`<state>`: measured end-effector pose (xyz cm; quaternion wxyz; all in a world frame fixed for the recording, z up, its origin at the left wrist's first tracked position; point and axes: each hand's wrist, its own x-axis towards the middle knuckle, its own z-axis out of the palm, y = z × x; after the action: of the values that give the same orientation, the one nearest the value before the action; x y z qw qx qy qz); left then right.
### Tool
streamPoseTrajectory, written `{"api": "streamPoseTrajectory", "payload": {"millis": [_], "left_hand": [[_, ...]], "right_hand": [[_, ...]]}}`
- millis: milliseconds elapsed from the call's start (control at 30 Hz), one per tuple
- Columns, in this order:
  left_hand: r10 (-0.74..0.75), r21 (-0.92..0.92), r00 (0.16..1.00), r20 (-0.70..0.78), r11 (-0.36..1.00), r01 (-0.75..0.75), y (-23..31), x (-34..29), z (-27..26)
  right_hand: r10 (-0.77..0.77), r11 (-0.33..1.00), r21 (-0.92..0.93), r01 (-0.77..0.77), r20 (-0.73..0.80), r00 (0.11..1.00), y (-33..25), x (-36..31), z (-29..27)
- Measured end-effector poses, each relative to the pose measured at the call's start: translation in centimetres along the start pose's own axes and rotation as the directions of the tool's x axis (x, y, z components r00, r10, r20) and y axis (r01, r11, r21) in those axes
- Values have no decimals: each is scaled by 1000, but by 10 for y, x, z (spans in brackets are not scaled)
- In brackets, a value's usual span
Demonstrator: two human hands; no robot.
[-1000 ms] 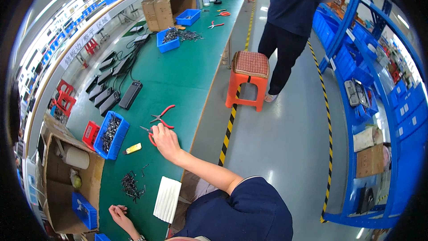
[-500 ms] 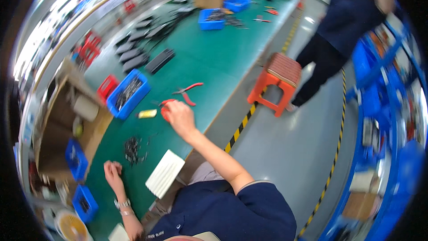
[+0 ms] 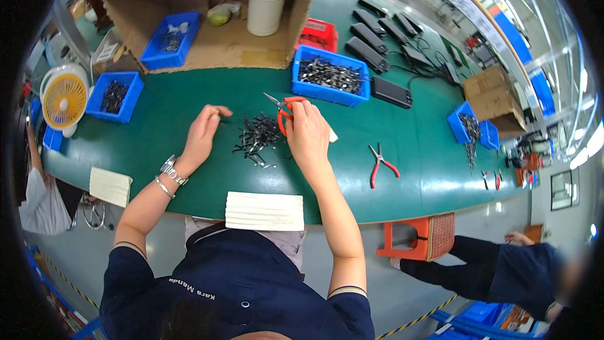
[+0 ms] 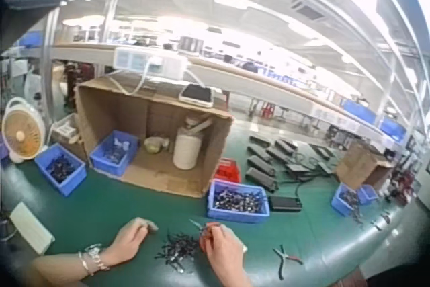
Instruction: Cutting individual wire components from a larger bundle using scissors or snips.
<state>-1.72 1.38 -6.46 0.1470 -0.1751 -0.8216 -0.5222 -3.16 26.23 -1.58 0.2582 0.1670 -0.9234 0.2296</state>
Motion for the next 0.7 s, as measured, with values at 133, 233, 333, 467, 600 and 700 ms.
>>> {"api": "streamPoseTrajectory", "payload": {"millis": [133,233,333,467,600,700], "left_hand": [[37,23,999,27,999,-37,-2,11,23],[95,153,987,130,981,-115,-3,0,30],[88,75,962,257,991,-111,0,0,26],[-108,42,948,298,994,100,20,3,11],[-57,-41,985,160,997,65,24,5,4],[105,-1,993,62,995,-105,31,2,0]], "right_hand": [[-33,999,15,32,90,995,10,9,30],[56,998,0,-57,175,983,19,-6,38],[114,991,45,-129,255,960,15,-7,37],[71,991,80,-109,376,924,-3,-7,31],[29,981,189,-45,86,996,-16,-8,25],[247,773,490,-404,354,902,-23,-14,21]]}}
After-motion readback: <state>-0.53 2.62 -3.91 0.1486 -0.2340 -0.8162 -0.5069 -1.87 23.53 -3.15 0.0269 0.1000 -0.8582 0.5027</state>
